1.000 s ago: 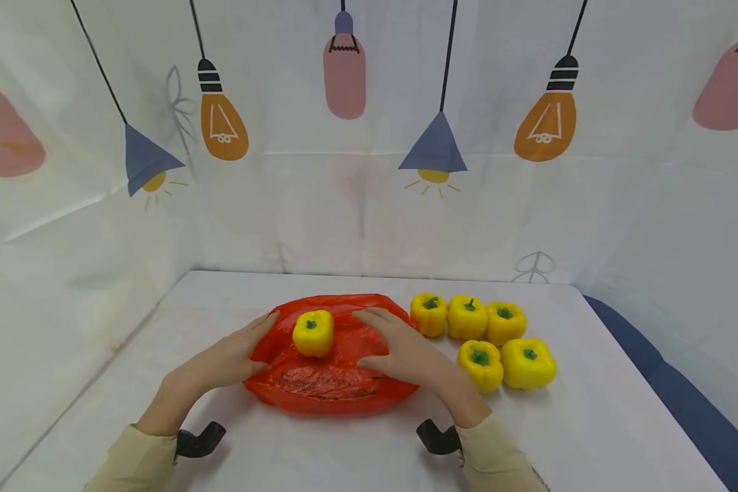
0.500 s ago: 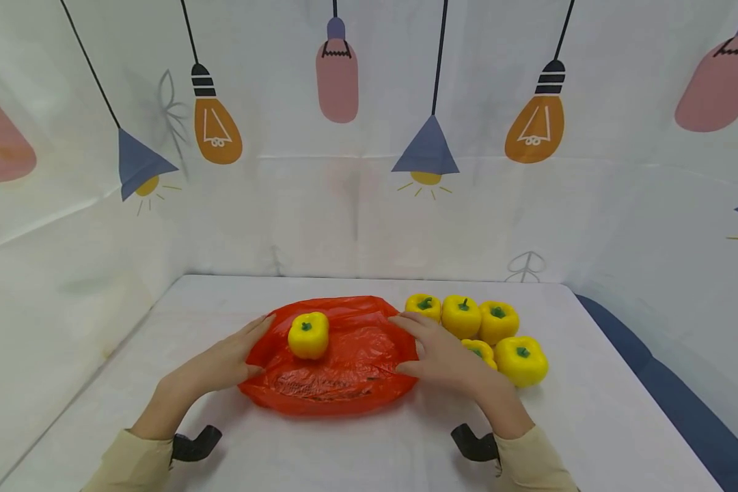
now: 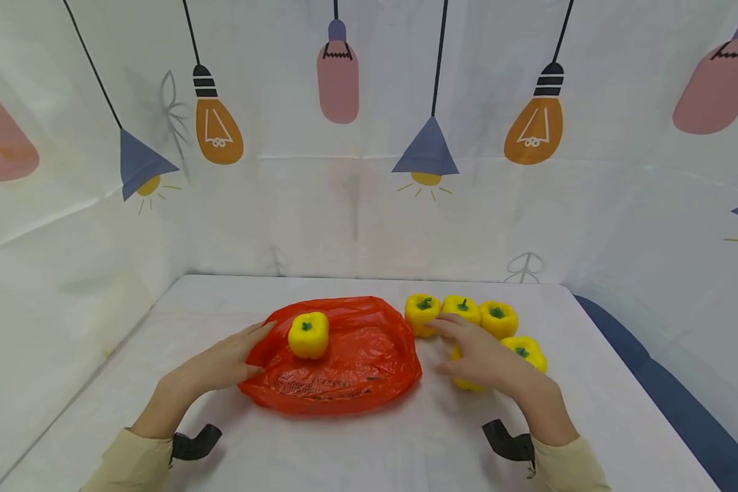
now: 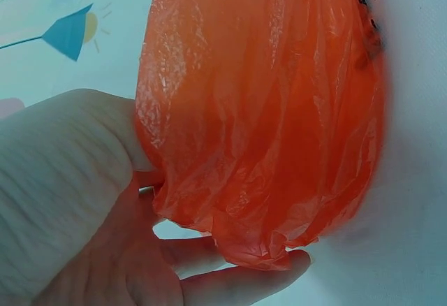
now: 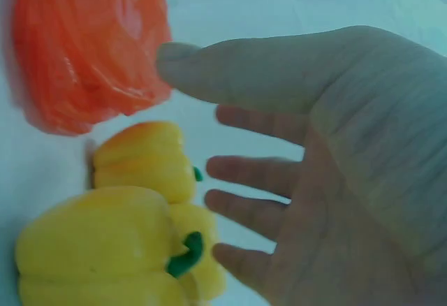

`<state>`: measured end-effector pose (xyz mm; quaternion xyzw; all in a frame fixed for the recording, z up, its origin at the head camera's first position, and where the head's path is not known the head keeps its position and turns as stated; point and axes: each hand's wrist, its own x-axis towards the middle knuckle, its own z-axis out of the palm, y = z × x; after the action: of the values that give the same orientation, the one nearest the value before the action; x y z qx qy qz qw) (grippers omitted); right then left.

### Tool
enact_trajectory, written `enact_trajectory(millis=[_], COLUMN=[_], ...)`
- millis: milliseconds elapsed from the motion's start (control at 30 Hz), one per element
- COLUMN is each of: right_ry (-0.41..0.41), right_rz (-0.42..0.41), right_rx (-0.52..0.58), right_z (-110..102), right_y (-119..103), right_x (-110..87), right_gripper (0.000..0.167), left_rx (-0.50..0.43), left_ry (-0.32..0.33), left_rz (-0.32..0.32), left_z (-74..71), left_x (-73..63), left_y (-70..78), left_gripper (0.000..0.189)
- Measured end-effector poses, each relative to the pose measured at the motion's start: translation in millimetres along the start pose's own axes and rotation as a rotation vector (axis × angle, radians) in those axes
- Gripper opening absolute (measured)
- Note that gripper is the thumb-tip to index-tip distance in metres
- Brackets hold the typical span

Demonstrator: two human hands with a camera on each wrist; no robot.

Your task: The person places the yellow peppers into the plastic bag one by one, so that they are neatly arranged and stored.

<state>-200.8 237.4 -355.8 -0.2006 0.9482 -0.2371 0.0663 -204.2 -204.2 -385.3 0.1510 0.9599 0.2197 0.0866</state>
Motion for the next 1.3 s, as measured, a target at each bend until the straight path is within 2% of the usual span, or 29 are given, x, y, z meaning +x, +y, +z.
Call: enact_trajectory(millis=[200, 567, 1167, 1300], right_ry=[-0.022, -0.051, -0.111, -0.1], right_rz=[0.002, -0.004, 0.115, 0.08], right_rx=[-0.046, -0.049, -0.04, -0.081], right_z=[-10, -17, -8, -7], right_y=[4, 9, 14, 15], right_x=[-7.0, -12.7, -8.7, -7.5], right_gripper=[0.061, 0.064, 0.065, 0.067], left_rx=[-0.013, -0.016, -0.023, -0.035], left_ry=[-0.008, -0.013, -0.023, -0.027], left_rz=[-0.002, 0.007, -0.017, -0.034], left_z=[0.8, -0.6, -1.8, -1.9], left_x=[0.9, 0.3, -1.5, -1.9], left_y=[-0.7, -0.2, 1.9, 3.0], left_gripper=[0.076, 0.077, 0.077, 0.078])
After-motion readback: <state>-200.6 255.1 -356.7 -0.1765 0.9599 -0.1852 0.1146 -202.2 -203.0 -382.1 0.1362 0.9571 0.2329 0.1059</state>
